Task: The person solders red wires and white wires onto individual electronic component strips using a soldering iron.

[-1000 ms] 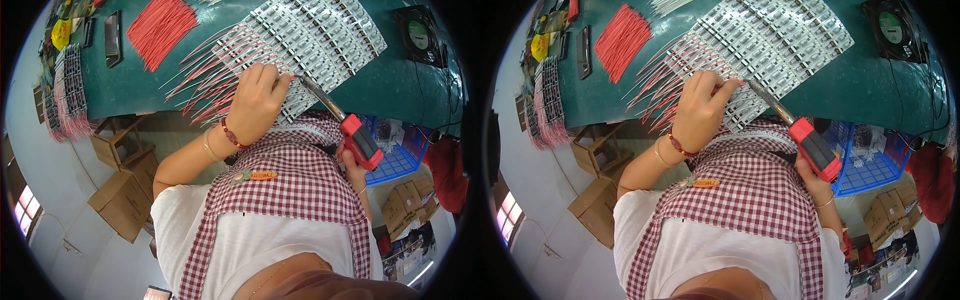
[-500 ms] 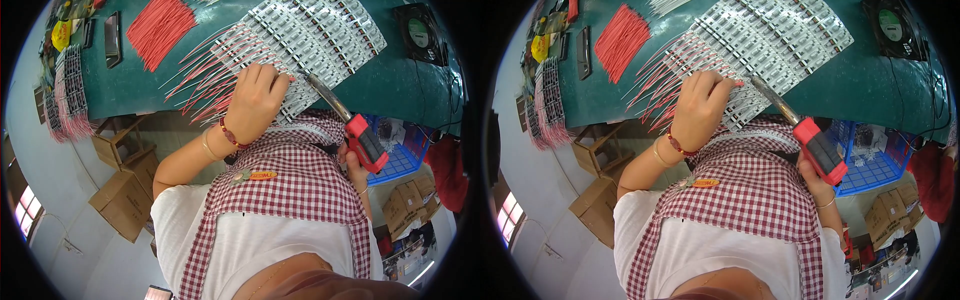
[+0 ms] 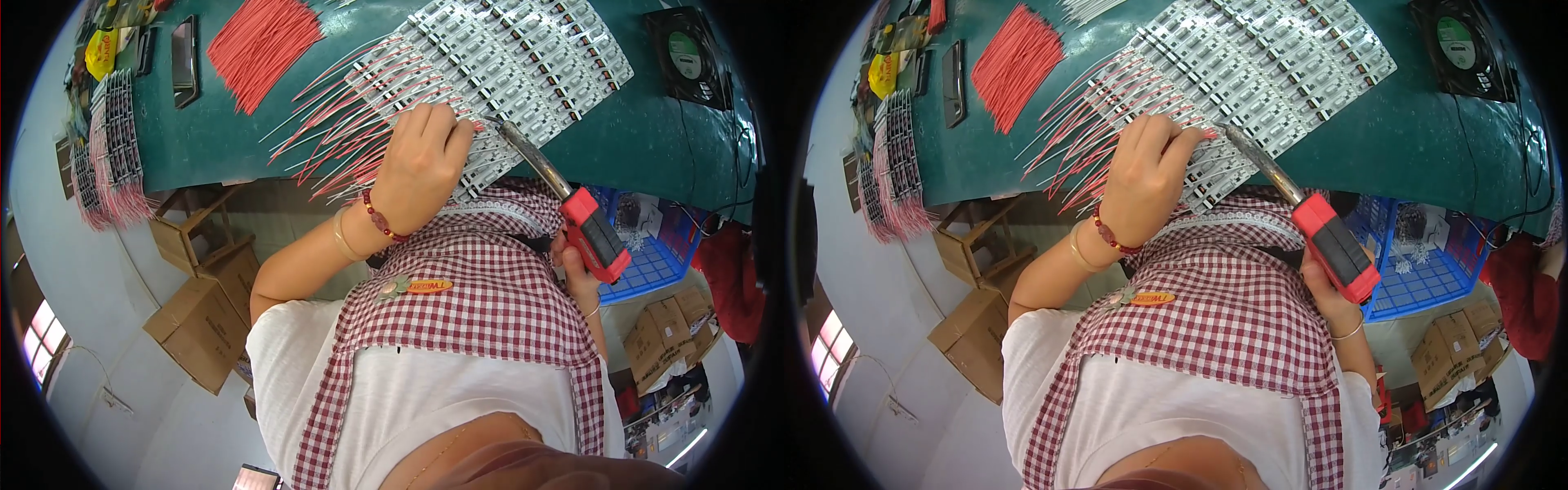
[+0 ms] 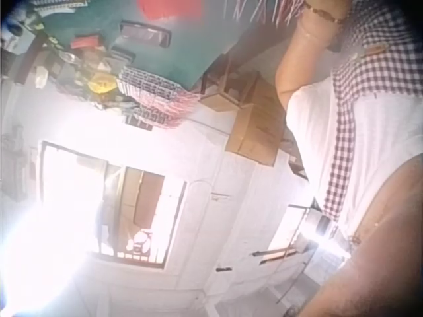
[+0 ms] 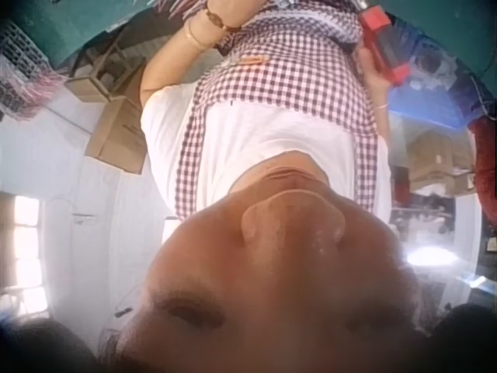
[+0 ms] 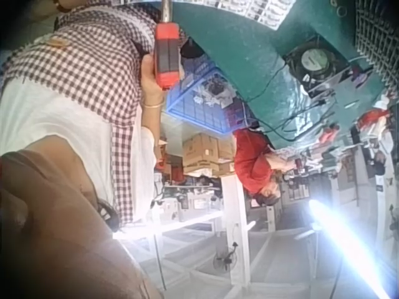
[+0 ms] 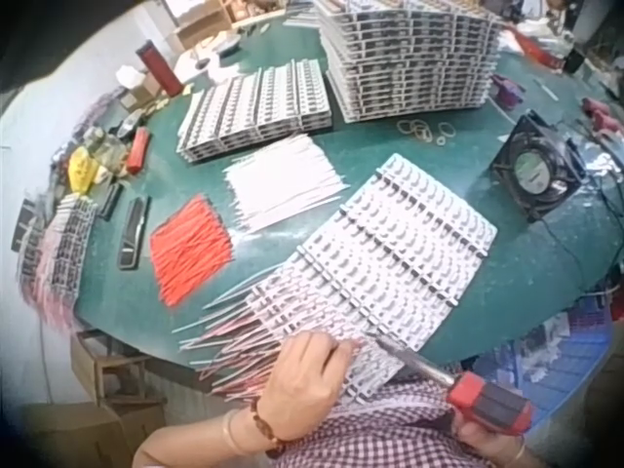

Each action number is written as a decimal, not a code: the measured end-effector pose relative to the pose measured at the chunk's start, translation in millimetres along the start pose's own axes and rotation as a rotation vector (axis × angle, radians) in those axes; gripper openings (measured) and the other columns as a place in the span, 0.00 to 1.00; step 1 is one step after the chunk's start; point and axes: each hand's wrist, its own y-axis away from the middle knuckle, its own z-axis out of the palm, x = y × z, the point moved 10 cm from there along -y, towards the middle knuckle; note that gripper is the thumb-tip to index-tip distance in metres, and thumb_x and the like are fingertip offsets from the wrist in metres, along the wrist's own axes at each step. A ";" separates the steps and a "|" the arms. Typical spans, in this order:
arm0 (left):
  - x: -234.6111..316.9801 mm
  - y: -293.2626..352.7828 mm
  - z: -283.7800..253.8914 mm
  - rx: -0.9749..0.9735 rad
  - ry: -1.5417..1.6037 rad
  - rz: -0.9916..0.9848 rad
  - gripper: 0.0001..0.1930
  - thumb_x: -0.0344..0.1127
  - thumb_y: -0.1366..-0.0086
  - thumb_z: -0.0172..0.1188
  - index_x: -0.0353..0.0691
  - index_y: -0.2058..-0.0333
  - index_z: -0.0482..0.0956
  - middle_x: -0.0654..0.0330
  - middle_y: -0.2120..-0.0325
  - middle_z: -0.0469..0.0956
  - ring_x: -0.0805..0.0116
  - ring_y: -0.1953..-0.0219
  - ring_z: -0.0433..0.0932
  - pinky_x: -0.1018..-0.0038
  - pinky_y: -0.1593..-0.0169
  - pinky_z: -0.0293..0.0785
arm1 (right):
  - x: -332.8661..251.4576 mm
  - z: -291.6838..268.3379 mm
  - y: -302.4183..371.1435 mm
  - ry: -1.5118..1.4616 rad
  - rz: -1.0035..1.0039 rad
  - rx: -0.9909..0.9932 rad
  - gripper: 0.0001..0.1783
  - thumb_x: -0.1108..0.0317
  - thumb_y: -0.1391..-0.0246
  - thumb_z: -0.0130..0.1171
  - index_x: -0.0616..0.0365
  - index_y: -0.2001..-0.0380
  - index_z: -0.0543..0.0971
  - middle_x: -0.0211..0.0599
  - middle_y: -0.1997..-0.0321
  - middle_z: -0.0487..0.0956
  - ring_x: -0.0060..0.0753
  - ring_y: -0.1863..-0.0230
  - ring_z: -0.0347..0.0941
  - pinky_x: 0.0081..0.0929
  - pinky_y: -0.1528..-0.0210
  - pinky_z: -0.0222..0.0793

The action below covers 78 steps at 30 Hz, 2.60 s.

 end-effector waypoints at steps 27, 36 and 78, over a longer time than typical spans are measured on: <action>5.3 6.3 2.6 0.033 0.027 0.006 0.14 0.22 0.50 0.59 0.35 0.62 0.81 0.60 0.74 0.66 0.63 0.71 0.68 0.68 0.65 0.66 | 13.7 -8.4 6.0 0.036 0.116 0.056 0.17 0.61 0.50 0.68 0.60 0.59 0.83 0.42 0.60 0.82 0.39 0.61 0.79 0.32 0.59 0.72; 3.0 4.7 6.5 -0.006 -0.002 -0.020 0.12 0.22 0.49 0.59 0.36 0.64 0.81 0.60 0.74 0.67 0.63 0.70 0.69 0.68 0.64 0.67 | -6.1 -8.7 0.4 -0.093 0.079 0.091 0.20 0.54 0.47 0.68 0.59 0.59 0.83 0.38 0.62 0.83 0.36 0.63 0.80 0.31 0.61 0.72; 8.8 9.4 14.6 -0.022 -0.013 0.030 0.07 0.29 0.45 0.59 0.36 0.66 0.79 0.59 0.73 0.65 0.62 0.67 0.68 0.67 0.64 0.63 | 5.3 -10.1 8.4 -0.088 0.066 0.107 0.17 0.60 0.48 0.67 0.62 0.61 0.82 0.39 0.65 0.82 0.35 0.67 0.79 0.28 0.64 0.73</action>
